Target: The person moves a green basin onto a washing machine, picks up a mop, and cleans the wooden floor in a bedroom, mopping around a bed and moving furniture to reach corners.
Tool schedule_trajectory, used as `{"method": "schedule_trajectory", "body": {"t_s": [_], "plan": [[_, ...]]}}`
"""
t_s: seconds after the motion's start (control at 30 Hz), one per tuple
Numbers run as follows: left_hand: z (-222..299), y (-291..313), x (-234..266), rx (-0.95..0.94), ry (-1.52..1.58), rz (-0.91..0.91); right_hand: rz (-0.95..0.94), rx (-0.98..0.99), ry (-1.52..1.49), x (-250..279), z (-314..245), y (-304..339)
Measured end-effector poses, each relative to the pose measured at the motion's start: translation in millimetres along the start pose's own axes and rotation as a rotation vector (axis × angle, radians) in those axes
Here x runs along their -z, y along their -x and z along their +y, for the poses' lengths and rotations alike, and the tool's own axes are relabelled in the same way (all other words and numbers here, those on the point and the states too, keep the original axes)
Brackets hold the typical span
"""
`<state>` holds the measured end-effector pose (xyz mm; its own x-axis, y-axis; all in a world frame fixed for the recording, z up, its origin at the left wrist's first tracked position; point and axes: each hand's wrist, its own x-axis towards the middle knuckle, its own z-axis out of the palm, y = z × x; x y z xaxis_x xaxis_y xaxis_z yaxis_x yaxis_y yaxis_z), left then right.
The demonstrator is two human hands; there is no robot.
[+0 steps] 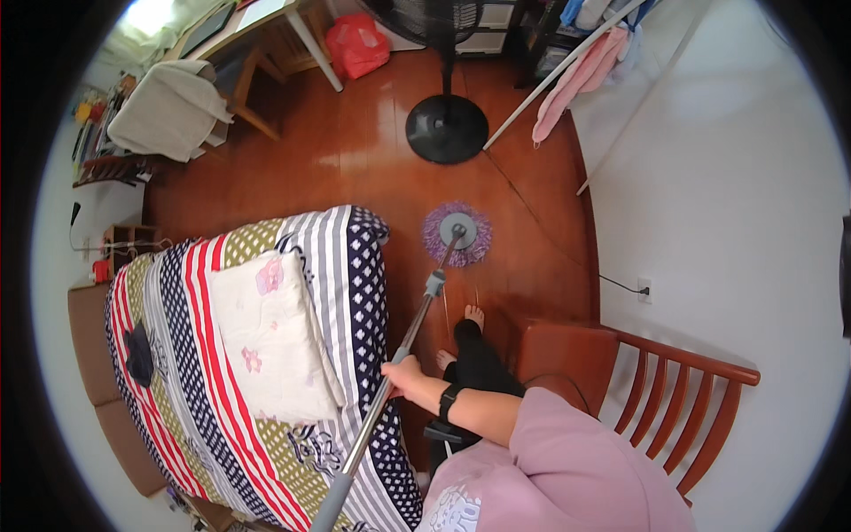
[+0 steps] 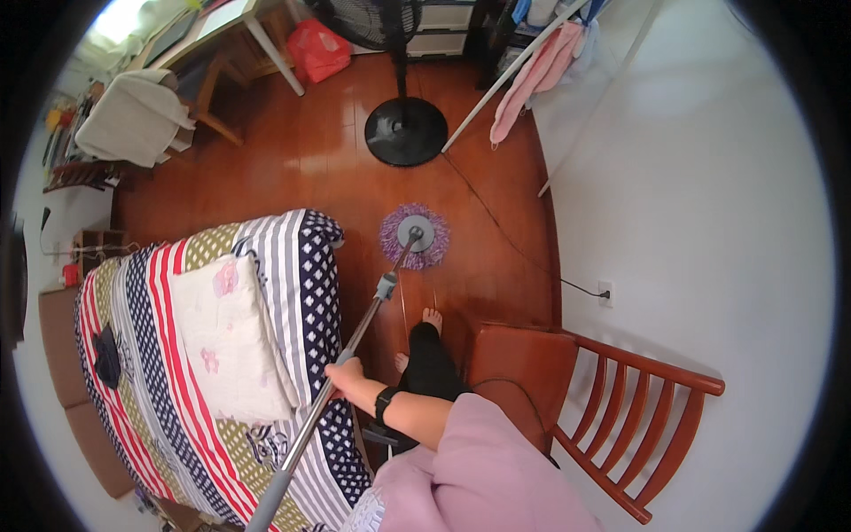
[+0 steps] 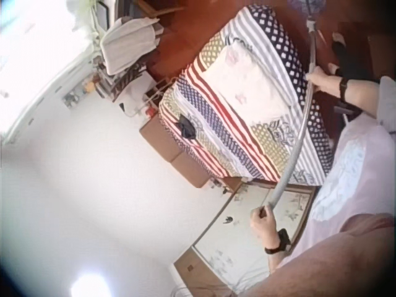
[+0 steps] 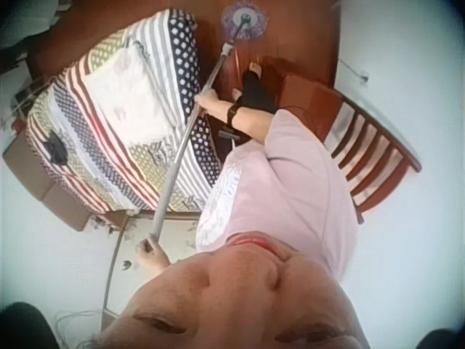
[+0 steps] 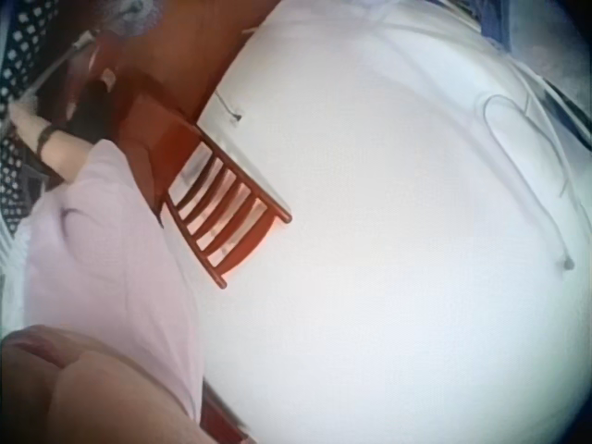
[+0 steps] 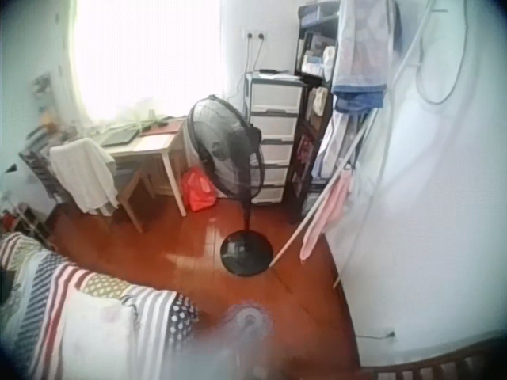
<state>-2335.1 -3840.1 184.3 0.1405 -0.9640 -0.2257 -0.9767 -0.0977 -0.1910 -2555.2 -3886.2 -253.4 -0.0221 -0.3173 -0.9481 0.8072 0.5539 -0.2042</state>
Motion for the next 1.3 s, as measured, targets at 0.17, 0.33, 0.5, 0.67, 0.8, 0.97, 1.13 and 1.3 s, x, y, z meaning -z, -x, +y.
{"method": "schedule_trajectory", "body": {"t_s": [0.17,0.33,0.5,0.67,0.8,0.97,1.13,1.3], "plan": [[86.0,-28.5,-44.8,-0.315,0.232,-0.189,0.22,0.302,0.026,81.9,-84.6,-37.4],[169.1,-38.4,-124.7,-0.34,0.403,-0.616,0.352,0.324,0.142,197.2,-165.7,-105.6],[247.6,-36.8,-203.2,-0.473,0.377,-0.848,0.435,0.263,0.312,266.9,-226.6,-132.5],[241.3,-4.6,-327.6,-0.411,0.56,-1.115,0.586,0.633,0.753,319.2,-230.6,-197.4],[264.2,-2.3,-384.4,-0.311,0.726,-1.165,0.574,0.545,0.69,320.7,-261.9,-214.8],[338.5,-13.0,-395.1,-0.27,0.488,-1.317,0.59,0.498,0.658,359.1,-309.7,-240.1],[322.3,2.4,-382.2,-0.246,0.501,-1.365,0.629,0.524,0.581,372.0,-280.1,-231.5],[242.2,15.8,-356.1,-0.244,0.814,-1.238,0.627,0.63,0.585,348.1,-206.3,-183.8]]}}
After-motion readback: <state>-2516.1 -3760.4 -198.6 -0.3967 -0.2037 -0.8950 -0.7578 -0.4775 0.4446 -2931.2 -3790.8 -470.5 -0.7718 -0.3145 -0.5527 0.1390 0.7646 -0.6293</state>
